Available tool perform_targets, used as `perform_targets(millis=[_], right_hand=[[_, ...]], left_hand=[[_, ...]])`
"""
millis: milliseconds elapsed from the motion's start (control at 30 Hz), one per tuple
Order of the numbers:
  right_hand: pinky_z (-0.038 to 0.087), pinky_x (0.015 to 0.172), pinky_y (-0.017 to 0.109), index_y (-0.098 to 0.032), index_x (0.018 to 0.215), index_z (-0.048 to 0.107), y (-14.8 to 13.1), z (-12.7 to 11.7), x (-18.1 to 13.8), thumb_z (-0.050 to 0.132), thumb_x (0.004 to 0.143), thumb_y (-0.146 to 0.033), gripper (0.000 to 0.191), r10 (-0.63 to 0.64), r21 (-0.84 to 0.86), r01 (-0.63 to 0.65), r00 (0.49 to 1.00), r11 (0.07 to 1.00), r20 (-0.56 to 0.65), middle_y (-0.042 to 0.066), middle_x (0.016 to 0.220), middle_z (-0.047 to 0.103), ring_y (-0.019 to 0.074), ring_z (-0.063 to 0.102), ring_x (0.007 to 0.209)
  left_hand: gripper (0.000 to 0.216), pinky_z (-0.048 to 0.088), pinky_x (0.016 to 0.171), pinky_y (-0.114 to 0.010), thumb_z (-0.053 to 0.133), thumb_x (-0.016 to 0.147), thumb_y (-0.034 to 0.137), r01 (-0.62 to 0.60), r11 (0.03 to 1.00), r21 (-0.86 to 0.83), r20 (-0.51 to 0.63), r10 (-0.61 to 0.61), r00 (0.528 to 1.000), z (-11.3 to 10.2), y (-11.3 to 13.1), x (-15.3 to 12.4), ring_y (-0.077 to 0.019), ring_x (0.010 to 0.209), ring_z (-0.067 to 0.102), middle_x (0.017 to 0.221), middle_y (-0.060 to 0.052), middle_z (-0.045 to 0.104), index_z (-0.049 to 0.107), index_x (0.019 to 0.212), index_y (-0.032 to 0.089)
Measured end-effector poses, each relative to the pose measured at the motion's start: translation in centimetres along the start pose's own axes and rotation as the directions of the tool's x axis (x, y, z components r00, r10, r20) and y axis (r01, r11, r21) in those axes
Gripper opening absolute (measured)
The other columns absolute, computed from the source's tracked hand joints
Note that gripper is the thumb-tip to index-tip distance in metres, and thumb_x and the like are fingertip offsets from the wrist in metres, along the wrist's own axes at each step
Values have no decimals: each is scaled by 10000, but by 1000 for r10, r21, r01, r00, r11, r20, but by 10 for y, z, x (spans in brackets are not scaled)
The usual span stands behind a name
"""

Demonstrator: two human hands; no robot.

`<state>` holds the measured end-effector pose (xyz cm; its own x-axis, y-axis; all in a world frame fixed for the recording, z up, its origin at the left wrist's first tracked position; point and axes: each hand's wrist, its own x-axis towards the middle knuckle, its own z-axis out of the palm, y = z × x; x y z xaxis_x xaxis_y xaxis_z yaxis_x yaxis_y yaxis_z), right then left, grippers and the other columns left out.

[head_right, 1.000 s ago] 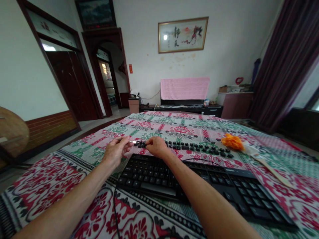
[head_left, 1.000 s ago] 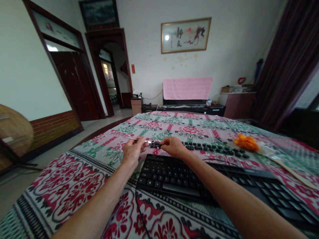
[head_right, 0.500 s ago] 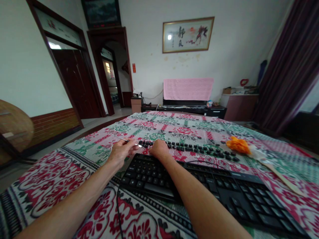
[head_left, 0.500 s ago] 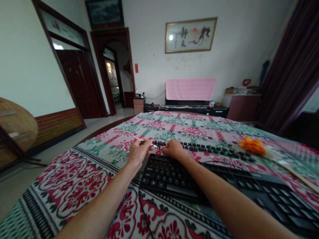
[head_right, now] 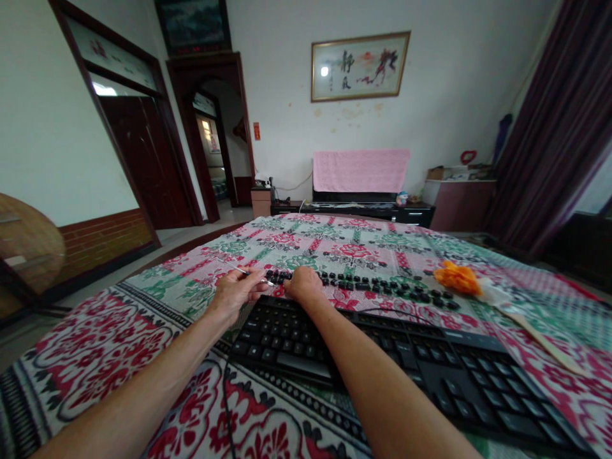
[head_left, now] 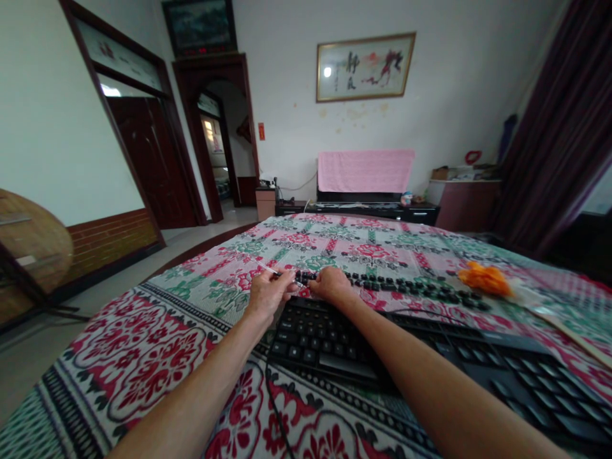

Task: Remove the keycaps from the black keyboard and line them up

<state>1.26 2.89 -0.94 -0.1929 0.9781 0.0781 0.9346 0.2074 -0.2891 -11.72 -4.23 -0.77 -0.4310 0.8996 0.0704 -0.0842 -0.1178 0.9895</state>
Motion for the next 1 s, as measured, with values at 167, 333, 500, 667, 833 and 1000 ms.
perform_targets(millis=[167,333,500,667,833,1000], right_hand=[[466,650,252,-140,916,674,5,6,5,551,629,-349,376,-25,-19,25,1000,1000,4,146,880,660,228,614,832],[475,663,284,-136,907,677,4,9,8,516,662,-372,377,-15,6,15,1000,1000,-16,157,901,653,243,612,838],[478,689,302,-141,888,679,1,7,5,516,662,-357,352,-29,8,30,999,1000,-16,155,909,650,251,610,851],[478,689,292,-124,907,671,3,7,6,559,624,-320,361,-24,-24,24,1000,999,-4,167,910,648,255,608,863],[472,671,276,-104,895,674,3,8,9,522,649,-340,373,8,-17,-9,1000,1000,-24,182,882,654,252,616,838],[463,629,250,-119,829,686,5,4,9,540,596,-303,331,-87,-45,88,996,995,29,146,819,671,230,626,761]], left_hand=[[303,445,391,-159,701,550,320,-7,1000,9,2,7,1000,1,2,-2,-149,545,633,614,-25,625,573,748,132],[298,437,387,-153,696,559,317,-2,1000,17,4,2,1000,1,3,-3,-150,546,635,625,-37,630,572,752,127],[300,442,397,-155,687,570,325,-8,1000,19,11,8,1000,1,3,-3,-148,555,636,641,-37,627,573,762,125],[299,432,388,-157,690,560,323,-7,1000,10,7,7,1000,1,4,-2,-150,548,633,623,-31,619,574,751,125],[288,423,384,-149,691,562,312,2,1000,3,6,-2,1000,1,5,-4,-152,551,635,630,-39,623,576,745,122],[276,428,384,-151,694,562,307,0,1000,3,2,0,1000,0,4,-3,-149,543,631,603,-29,617,575,734,127]])
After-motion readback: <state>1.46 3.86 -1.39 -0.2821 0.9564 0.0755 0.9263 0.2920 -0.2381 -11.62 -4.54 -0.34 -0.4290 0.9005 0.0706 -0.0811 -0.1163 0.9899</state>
